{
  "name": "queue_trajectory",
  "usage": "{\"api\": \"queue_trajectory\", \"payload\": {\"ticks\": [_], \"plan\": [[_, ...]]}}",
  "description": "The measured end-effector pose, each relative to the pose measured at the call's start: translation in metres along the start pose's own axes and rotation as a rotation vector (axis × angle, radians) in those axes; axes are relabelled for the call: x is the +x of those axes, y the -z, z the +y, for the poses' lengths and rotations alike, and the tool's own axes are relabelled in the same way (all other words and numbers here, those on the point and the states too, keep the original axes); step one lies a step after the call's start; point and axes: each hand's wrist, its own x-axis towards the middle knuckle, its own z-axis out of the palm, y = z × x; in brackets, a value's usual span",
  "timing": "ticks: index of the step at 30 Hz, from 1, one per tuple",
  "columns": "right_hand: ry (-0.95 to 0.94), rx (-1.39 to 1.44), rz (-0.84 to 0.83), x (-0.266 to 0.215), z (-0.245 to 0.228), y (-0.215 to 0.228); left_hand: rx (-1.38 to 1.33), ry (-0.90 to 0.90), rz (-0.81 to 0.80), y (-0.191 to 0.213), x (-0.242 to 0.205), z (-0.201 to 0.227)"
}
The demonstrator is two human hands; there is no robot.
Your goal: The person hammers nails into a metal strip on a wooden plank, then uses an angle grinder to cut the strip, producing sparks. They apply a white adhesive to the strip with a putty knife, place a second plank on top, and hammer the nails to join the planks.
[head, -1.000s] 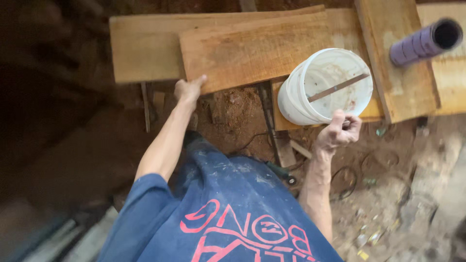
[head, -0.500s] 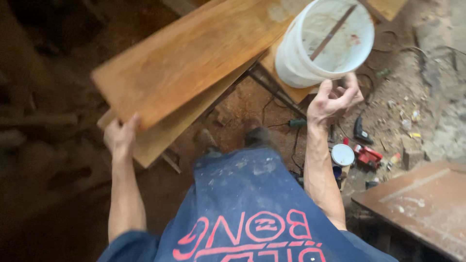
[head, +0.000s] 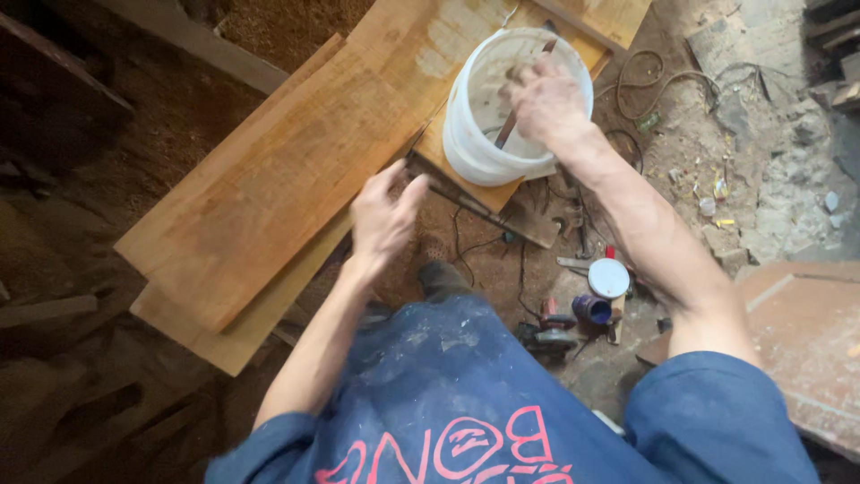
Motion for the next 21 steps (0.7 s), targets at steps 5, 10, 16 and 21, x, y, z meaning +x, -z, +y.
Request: {"api": "queue_trajectory", "payload": {"ticks": [5, 10, 16, 21], "plan": [[0.128, -0.311, -0.311, 0.005, 0.007, 0.008, -0.046, 0.036, 0.138, -0.082, 0.064, 0.063], [0.105, -0.152, -0.282, -0.003, 0.034, 0.048, 0.02, 0.024, 0.124, -0.108, 0.093, 0.074], [-0.032, -0.008, -0.229, -0.003, 0.076, 0.075, 0.118, -0.357, 0.246, -0.101, 0.12, 0.097], [-0.042, 0.073, -0.196, 0.014, 0.073, 0.043, 0.184, -0.518, 0.337, -0.093, 0.141, 0.105]]}}
